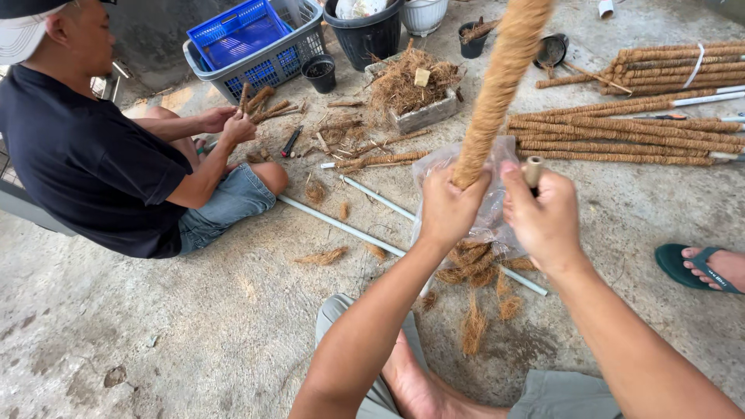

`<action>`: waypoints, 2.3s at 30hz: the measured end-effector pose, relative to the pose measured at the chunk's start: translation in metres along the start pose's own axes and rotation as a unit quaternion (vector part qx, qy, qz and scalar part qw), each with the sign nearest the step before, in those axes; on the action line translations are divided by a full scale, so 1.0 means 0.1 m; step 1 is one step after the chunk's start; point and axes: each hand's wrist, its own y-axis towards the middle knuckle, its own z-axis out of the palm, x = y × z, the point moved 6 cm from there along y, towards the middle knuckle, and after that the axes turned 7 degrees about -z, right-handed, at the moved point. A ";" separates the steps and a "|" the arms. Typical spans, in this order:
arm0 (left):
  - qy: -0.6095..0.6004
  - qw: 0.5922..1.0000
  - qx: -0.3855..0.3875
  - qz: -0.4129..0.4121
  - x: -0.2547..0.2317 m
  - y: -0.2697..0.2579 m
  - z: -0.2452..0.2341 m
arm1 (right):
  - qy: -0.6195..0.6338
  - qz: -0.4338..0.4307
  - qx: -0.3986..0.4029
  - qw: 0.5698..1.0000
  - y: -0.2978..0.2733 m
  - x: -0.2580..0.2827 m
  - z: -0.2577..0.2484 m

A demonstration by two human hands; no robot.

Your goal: The person sits on the floor and wraps a fibrous rope around a long white pole. They repeatedly pull the rope from a plastic bag, align it, and wind it tightly along the pole's length.

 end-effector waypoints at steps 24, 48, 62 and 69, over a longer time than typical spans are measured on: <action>0.027 0.979 0.124 -0.162 0.19 -0.14 -0.02 | 0.046 0.039 -0.054 0.997 -0.15 -0.15 -0.03; 0.361 0.931 -0.015 -0.047 -0.11 0.23 -0.11 | -0.344 -0.170 0.005 0.923 -1.08 0.21 -0.26; 0.565 0.749 0.292 0.184 0.37 -0.70 0.68 | -0.564 -0.332 0.260 0.710 -0.93 1.03 -0.19; 0.484 0.722 0.383 0.311 0.11 -1.48 0.77 | -0.622 -0.194 0.298 0.698 -0.53 0.70 -0.77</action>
